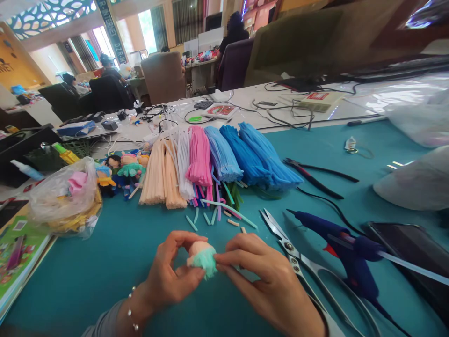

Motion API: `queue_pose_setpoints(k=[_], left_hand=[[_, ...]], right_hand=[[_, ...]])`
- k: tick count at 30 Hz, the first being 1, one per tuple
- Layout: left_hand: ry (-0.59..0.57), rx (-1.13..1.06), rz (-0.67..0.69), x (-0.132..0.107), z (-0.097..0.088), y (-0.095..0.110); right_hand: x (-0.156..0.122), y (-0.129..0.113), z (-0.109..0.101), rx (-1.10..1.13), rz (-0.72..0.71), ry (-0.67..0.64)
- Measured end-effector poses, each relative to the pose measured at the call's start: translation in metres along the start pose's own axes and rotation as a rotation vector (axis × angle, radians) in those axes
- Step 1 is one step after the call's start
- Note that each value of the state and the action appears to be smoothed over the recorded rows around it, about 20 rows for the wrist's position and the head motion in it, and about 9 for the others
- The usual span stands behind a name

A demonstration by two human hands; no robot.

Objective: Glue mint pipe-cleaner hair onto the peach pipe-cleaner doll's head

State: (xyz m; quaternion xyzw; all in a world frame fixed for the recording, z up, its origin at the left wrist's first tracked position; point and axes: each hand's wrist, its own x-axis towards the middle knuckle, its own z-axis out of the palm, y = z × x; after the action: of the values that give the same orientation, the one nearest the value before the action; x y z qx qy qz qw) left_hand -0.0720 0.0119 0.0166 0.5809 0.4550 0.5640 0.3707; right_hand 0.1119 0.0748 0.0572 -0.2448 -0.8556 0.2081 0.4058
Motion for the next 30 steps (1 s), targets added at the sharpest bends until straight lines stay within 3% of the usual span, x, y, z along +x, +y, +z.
queue_pose_setpoints(k=[8, 15, 22, 30], left_hand=[[-0.019, -0.047, 0.017, -0.001, 0.0, -0.004], [0.053, -0.165, -0.142, -0.002, 0.006, 0.004], [-0.036, -0.386, -0.151, 0.008, 0.002, 0.0], [0.046, -0.598, -0.305, 0.013, 0.003, 0.002]], right_hand=[[0.0, -0.002, 0.001, -0.002, -0.025, -0.02], [0.003, -0.004, 0.004, 0.03, -0.005, 0.026], [0.001, -0.006, -0.002, 0.125, 0.045, 0.176], [0.003, -0.005, 0.006, 0.096, 0.1, 0.141]])
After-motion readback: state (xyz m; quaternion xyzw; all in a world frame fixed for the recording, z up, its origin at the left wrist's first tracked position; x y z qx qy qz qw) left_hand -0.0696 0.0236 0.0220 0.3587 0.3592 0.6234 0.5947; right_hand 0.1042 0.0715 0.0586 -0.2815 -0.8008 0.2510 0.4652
